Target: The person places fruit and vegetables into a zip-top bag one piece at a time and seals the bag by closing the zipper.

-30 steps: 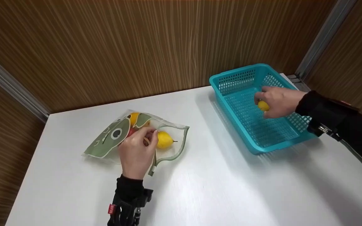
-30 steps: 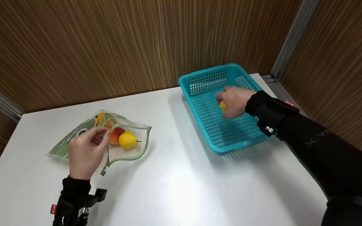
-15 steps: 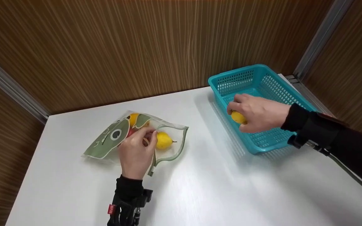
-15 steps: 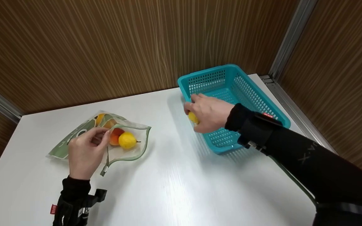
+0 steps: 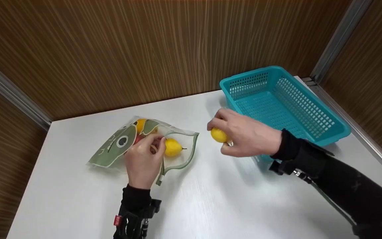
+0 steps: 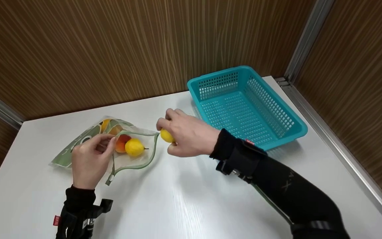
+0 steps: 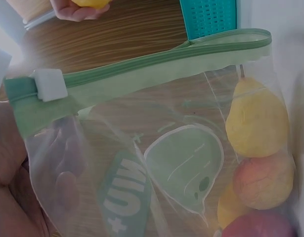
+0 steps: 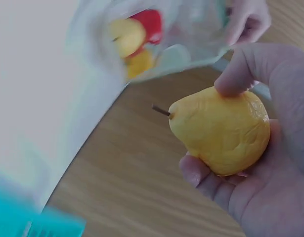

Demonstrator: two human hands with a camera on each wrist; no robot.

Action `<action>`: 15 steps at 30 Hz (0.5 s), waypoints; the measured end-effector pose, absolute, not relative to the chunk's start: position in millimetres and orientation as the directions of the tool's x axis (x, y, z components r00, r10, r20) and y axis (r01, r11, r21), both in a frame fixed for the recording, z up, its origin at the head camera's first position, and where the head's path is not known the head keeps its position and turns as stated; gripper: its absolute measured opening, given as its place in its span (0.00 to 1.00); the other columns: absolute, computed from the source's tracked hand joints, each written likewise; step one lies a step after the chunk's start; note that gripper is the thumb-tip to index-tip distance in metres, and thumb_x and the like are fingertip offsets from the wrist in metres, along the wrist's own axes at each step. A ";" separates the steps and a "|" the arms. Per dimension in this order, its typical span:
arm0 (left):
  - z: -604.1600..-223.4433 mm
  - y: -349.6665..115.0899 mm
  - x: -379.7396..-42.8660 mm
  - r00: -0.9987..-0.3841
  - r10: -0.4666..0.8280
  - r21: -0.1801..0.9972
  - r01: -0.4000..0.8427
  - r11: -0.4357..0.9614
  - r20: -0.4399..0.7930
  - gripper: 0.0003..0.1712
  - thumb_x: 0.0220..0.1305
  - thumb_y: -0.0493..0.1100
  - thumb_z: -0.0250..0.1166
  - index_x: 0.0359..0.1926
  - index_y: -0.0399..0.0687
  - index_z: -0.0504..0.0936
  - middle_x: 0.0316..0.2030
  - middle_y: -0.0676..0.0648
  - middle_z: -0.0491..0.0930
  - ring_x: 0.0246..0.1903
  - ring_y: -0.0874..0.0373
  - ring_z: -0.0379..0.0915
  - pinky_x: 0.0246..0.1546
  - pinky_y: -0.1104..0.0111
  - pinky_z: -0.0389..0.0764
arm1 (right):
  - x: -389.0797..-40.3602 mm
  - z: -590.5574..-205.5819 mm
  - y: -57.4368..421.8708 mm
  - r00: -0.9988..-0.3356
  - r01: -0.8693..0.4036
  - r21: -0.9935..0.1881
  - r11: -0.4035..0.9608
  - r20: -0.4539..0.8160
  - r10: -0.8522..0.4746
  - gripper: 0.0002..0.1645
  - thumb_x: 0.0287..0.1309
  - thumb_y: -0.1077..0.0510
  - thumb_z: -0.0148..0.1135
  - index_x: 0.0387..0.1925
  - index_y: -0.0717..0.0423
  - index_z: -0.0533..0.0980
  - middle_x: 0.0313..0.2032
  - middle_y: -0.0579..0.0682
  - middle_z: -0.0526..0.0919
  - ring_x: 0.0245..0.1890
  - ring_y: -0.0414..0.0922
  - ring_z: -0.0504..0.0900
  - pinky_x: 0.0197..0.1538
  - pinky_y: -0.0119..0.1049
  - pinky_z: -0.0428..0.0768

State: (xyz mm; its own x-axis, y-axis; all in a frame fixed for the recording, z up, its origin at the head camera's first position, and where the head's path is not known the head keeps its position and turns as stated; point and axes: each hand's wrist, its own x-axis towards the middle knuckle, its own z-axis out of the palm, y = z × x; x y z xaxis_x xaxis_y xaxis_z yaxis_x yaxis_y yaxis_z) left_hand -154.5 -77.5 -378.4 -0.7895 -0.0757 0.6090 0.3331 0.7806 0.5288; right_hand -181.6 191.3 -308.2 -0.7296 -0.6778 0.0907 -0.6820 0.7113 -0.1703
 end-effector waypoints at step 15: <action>-378.2 -77.1 -155.1 -0.791 -0.073 0.517 0.324 0.793 0.608 0.04 0.55 0.43 0.68 0.31 0.49 0.85 0.21 0.53 0.84 0.20 0.63 0.76 0.22 0.71 0.74 | -167.3 -368.0 123.0 -0.735 -0.661 -0.377 0.649 0.147 -0.662 0.27 0.45 0.56 0.59 0.53 0.49 0.73 0.44 0.47 0.74 0.41 0.40 0.70 0.41 0.28 0.76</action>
State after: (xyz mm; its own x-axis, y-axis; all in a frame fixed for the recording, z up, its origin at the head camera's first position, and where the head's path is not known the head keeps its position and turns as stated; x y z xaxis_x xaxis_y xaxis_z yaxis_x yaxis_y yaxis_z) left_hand -155.1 -77.1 -378.2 -0.7906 -0.0734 0.6079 0.3236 0.7928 0.5165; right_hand -167.3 123.0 -368.0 -0.7347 -0.6622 0.1475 -0.6607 0.6489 -0.3775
